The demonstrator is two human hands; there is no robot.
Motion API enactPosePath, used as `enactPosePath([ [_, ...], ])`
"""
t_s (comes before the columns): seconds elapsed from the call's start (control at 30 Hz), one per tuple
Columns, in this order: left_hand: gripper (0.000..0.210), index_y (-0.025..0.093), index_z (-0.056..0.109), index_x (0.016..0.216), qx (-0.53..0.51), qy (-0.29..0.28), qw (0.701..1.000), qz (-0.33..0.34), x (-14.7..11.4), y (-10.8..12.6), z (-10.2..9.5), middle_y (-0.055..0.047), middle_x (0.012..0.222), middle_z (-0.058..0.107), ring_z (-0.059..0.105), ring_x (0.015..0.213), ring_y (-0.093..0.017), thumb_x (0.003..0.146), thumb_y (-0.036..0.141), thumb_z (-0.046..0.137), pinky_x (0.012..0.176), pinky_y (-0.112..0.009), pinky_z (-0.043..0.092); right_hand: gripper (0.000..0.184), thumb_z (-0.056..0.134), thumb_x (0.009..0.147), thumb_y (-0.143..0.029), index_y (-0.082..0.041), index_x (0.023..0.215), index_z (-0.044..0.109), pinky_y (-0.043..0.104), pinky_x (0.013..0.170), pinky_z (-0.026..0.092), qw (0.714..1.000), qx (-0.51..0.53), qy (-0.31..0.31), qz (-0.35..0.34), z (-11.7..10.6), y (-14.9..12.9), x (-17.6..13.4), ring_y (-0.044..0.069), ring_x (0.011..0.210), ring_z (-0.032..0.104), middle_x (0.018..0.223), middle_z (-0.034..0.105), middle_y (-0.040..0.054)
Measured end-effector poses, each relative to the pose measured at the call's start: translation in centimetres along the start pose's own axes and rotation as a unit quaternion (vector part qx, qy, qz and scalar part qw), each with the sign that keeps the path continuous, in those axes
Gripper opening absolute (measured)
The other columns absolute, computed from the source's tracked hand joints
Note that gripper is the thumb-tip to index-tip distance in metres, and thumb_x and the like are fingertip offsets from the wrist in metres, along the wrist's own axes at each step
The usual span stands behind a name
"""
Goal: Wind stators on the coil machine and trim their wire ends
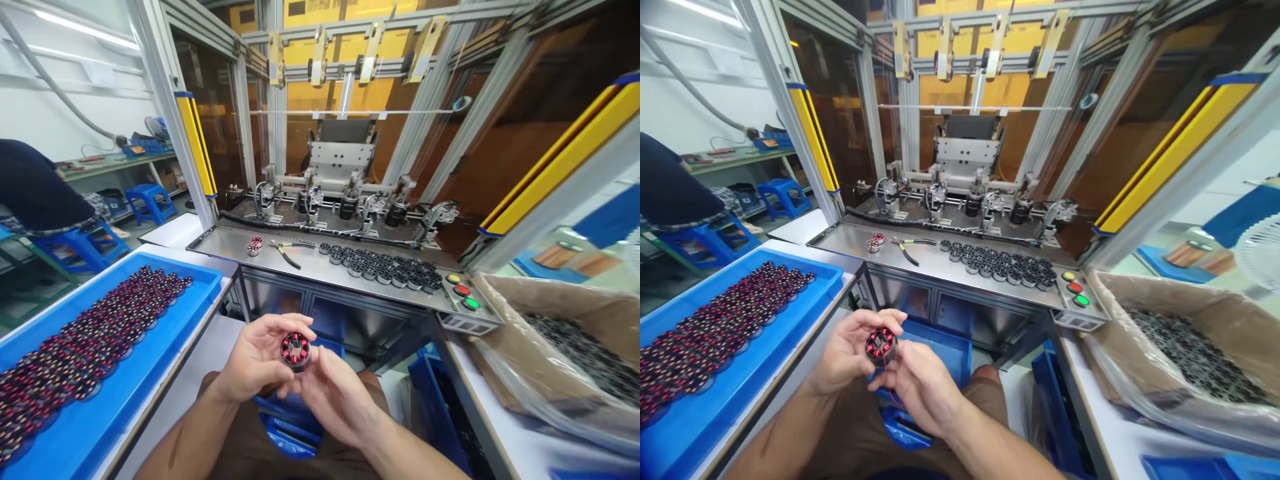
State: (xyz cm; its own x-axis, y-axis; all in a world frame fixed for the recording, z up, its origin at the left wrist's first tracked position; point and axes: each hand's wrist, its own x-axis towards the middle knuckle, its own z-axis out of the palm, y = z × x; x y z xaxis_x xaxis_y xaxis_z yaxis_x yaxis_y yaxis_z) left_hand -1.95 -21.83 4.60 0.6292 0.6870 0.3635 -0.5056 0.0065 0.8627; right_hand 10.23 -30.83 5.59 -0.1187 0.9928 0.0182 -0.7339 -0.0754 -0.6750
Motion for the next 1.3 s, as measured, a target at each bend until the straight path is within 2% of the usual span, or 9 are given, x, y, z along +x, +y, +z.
enactPosePath([
  [0.1, 0.056, 0.022, 0.071, 0.106, 0.020, -0.023, 0.999, -0.018, 0.0, 0.2, 0.1, -0.012, 0.110, 0.072, 0.056, 0.125, -0.033, 0.058, 0.043, 0.091, 0.106, -0.047, 0.044, 0.041, 0.079, 0.075, -0.054, -0.015, 0.084, 0.072, 0.028, 0.076, 0.048, 1.000, -0.015, -0.005, -0.010, 0.0, 0.0, -0.1, 0.015, 0.077, 0.057, 0.083, 0.063, 0.0053],
  [0.23, 0.081, 0.025, 0.066, 0.122, 0.115, 0.054, 0.992, -0.023, -0.8, 0.6, -0.2, -0.008, 0.124, 0.065, 0.055, 0.121, -0.027, 0.050, 0.051, 0.092, 0.105, -0.032, 0.042, 0.040, 0.082, 0.074, -0.048, -0.019, 0.100, 0.069, 0.027, 0.073, 0.048, 0.975, -0.179, 0.033, -0.125, -1.1, -0.9, -0.6, 0.016, 0.080, 0.059, 0.089, 0.064, 0.0045],
  [0.4, 0.064, 0.021, 0.071, 0.116, 0.184, 0.016, 0.979, -0.085, -2.1, 1.0, 0.5, -0.006, 0.101, 0.069, 0.063, 0.091, -0.021, 0.064, 0.055, 0.084, 0.084, -0.027, 0.050, 0.038, 0.071, 0.082, -0.012, -0.025, 0.117, 0.063, 0.032, 0.078, 0.052, 0.746, -0.540, 0.041, -0.388, -2.0, -1.9, -1.2, 0.020, 0.091, 0.062, 0.103, 0.065, 0.0069],
  [0.47, 0.058, 0.021, 0.072, 0.116, 0.181, -0.003, 0.980, -0.081, -2.1, 1.0, 1.0, -0.006, 0.095, 0.070, 0.064, 0.086, -0.019, 0.068, 0.053, 0.081, 0.081, -0.027, 0.051, 0.044, 0.065, 0.084, -0.007, -0.025, 0.123, 0.058, 0.035, 0.077, 0.054, 0.693, -0.588, 0.028, -0.416, -1.9, -2.1, -1.4, 0.022, 0.092, 0.063, 0.104, 0.065, 0.0090],
  [0.53, 0.049, 0.022, 0.073, 0.113, 0.197, -0.009, 0.979, -0.058, -2.0, 1.0, 1.2, -0.005, 0.092, 0.071, 0.064, 0.083, -0.018, 0.073, 0.049, 0.079, 0.079, -0.026, 0.052, 0.046, 0.062, 0.084, -0.005, -0.024, 0.124, 0.056, 0.037, 0.078, 0.055, 0.677, -0.603, 0.020, -0.421, -1.8, -2.2, -1.6, 0.023, 0.094, 0.063, 0.104, 0.064, 0.0099],
  [0.83, 0.044, 0.026, 0.068, 0.118, 0.372, 0.035, 0.915, 0.155, -1.8, 0.9, 0.7, -0.006, 0.105, 0.075, 0.066, 0.098, -0.021, 0.076, 0.019, 0.080, 0.090, -0.033, 0.052, 0.022, 0.067, 0.084, -0.010, -0.022, 0.102, 0.065, 0.032, 0.074, 0.053, 0.726, -0.560, 0.020, -0.399, -1.0, -3.1, -1.3, 0.019, 0.088, 0.059, 0.095, 0.060, 0.0065],
  [0.93, 0.045, 0.027, 0.069, 0.117, 0.352, 0.056, 0.923, 0.146, -2.1, 0.7, 0.9, -0.005, 0.109, 0.074, 0.067, 0.102, -0.020, 0.076, 0.015, 0.080, 0.091, -0.029, 0.053, 0.011, 0.062, 0.089, -0.012, -0.022, 0.086, 0.066, 0.029, 0.066, 0.049, 0.771, -0.520, 0.051, -0.365, -0.5, -2.8, -1.2, 0.016, 0.075, 0.057, 0.082, 0.058, 0.0029],
  [1.1, 0.039, 0.026, 0.071, 0.112, 0.152, 0.091, 0.983, 0.043, -2.3, 0.1, 1.5, -0.006, 0.116, 0.071, 0.071, 0.101, -0.018, 0.076, 0.015, 0.080, 0.088, -0.025, 0.058, 0.025, 0.060, 0.094, -0.031, -0.020, 0.072, 0.058, 0.029, 0.064, 0.044, 0.868, -0.397, 0.141, -0.262, -0.4, -1.7, -1.4, 0.016, 0.070, 0.052, 0.074, 0.055, 0.0017],
  [1.3, 0.034, 0.021, 0.072, 0.107, 0.213, 0.083, 0.970, 0.083, -2.3, 0.0, 1.5, -0.010, 0.113, 0.072, 0.069, 0.107, -0.023, 0.075, 0.014, 0.080, 0.087, -0.028, 0.060, 0.028, 0.064, 0.091, -0.037, -0.019, 0.071, 0.059, 0.028, 0.067, 0.044, 0.896, -0.352, 0.164, -0.216, -2.2, -1.2, -1.6, 0.015, 0.071, 0.051, 0.073, 0.052, 0.0005],
])
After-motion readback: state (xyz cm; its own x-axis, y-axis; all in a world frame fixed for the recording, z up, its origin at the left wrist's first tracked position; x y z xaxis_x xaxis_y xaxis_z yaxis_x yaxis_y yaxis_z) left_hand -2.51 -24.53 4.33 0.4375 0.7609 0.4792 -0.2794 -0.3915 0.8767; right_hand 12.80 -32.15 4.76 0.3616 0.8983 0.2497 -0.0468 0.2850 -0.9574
